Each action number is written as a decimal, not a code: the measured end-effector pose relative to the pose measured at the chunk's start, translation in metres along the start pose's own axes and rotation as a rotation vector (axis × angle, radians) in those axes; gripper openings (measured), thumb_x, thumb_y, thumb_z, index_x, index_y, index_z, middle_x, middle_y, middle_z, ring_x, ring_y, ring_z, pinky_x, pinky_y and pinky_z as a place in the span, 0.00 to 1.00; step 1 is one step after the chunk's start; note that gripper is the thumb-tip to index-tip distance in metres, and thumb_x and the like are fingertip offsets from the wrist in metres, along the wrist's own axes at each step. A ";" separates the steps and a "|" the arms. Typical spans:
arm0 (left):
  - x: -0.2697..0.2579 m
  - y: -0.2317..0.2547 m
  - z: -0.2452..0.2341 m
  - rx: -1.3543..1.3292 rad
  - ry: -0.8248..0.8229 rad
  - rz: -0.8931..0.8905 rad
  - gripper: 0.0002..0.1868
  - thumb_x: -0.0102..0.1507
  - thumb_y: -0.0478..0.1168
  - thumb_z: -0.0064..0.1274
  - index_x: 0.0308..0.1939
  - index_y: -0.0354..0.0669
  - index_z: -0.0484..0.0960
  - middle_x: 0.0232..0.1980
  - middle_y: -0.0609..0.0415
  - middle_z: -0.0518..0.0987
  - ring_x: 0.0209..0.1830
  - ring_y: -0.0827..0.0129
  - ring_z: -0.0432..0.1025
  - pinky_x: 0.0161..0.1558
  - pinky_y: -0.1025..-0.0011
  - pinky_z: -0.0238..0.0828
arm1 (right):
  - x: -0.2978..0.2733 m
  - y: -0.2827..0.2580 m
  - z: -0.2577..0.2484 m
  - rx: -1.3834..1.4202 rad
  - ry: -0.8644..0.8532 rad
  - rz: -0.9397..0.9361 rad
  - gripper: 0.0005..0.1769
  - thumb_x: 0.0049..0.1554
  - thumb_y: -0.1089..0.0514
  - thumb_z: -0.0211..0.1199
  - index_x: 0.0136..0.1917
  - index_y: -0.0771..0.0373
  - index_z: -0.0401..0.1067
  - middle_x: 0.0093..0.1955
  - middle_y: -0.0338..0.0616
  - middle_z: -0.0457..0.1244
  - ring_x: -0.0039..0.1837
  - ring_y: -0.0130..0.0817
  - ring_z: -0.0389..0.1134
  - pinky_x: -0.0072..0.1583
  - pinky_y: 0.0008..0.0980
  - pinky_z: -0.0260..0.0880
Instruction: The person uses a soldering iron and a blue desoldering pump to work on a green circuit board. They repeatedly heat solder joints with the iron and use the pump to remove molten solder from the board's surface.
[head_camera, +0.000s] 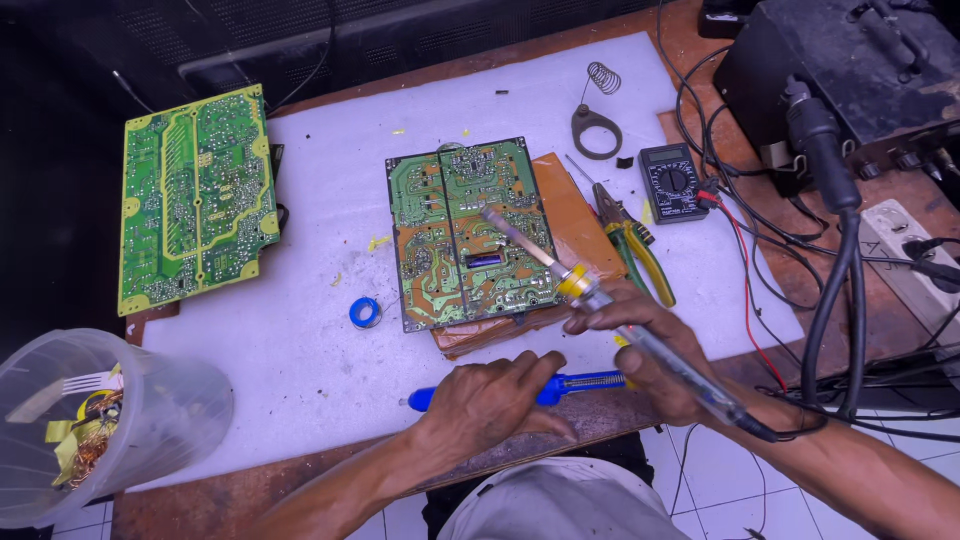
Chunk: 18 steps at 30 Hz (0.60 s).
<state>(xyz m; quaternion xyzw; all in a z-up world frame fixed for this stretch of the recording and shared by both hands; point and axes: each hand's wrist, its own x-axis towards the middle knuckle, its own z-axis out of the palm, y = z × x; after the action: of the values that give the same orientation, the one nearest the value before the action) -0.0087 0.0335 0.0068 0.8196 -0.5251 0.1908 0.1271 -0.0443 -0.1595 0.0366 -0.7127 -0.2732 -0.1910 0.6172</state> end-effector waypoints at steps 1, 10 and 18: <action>0.003 0.003 -0.001 -0.001 -0.001 0.001 0.35 0.48 0.74 0.42 0.40 0.49 0.70 0.22 0.62 0.68 0.11 0.75 0.64 0.07 0.75 0.54 | -0.002 0.002 0.000 0.000 0.001 0.001 0.16 0.58 0.46 0.46 0.52 0.58 0.61 0.47 0.46 0.63 0.55 0.35 0.61 0.61 0.37 0.56; 0.021 0.019 0.013 0.248 -0.145 -0.003 0.33 0.55 0.73 0.36 0.35 0.47 0.66 0.14 0.67 0.64 0.07 0.81 0.61 0.06 0.77 0.54 | -0.020 0.020 0.014 0.145 0.031 0.249 0.18 0.56 0.48 0.50 0.50 0.65 0.63 0.46 0.47 0.61 0.50 0.34 0.65 0.53 0.29 0.66; 0.033 0.004 0.008 0.036 0.016 0.006 0.28 0.57 0.67 0.35 0.39 0.48 0.71 0.17 0.63 0.69 0.10 0.77 0.65 0.11 0.77 0.60 | 0.011 -0.001 0.000 0.064 -0.056 0.223 0.18 0.55 0.47 0.48 0.47 0.63 0.66 0.44 0.47 0.64 0.48 0.36 0.67 0.53 0.31 0.65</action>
<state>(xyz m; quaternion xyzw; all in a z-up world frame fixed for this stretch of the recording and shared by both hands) 0.0013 0.0013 0.0142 0.8186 -0.5229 0.2074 0.1159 -0.0361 -0.1577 0.0439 -0.7238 -0.2155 -0.0925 0.6490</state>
